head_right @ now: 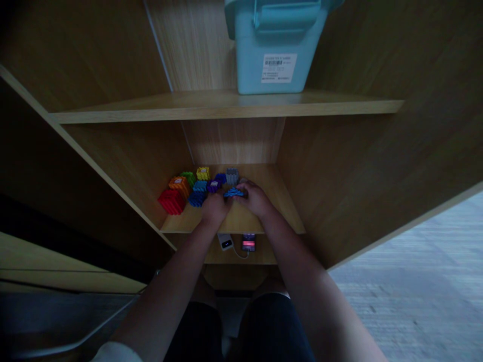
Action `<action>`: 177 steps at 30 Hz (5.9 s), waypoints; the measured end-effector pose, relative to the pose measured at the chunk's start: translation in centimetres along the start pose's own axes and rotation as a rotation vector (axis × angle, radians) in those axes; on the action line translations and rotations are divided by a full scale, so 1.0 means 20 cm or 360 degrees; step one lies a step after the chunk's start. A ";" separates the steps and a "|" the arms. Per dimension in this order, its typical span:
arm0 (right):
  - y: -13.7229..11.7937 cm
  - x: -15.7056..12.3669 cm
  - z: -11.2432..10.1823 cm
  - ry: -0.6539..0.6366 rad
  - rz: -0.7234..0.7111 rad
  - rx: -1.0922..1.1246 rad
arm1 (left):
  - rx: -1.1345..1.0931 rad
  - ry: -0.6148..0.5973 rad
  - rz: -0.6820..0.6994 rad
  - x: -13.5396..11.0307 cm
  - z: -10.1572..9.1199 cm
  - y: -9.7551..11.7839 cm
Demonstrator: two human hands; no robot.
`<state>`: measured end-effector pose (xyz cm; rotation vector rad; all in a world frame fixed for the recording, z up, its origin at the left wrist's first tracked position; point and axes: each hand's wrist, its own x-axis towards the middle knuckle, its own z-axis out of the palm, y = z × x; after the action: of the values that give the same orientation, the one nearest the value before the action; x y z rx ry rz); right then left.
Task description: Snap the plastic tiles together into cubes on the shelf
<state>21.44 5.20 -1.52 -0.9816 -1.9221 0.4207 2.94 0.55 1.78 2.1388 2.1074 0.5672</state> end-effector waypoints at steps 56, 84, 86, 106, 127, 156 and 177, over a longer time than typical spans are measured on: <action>0.02 -0.01 0.01 0.0007 0.0082 0.0024 | -0.0227 -0.0037 -0.0006 0.00 -0.05 -0.04; -0.01 0.00 -0.02 0.0028 -0.0046 -0.0107 | -0.0347 0.0031 -0.0028 0.01 -0.02 -0.05; -0.02 0.00 -0.02 0.0028 -0.0062 -0.0098 | -0.0354 0.0043 -0.0022 0.01 -0.01 -0.05; -0.03 0.00 -0.02 0.0065 -0.0063 -0.0068 | -0.0429 0.0120 -0.0082 0.00 -0.02 -0.04; -0.03 0.00 -0.01 0.0061 -0.0049 -0.0093 | -0.0407 0.0076 -0.0105 0.00 -0.02 -0.04; -0.06 0.00 0.01 -0.0063 -0.0266 -0.0217 | -0.0402 0.0114 -0.0075 0.00 -0.01 -0.05; -0.14 0.00 0.04 -0.0196 -0.0281 -0.0671 | -0.0385 0.0098 -0.0074 -0.01 -0.03 -0.03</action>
<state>19.47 3.62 -0.15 -1.0560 -2.2415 -0.0322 2.12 0.30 2.01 1.9600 1.9943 0.8451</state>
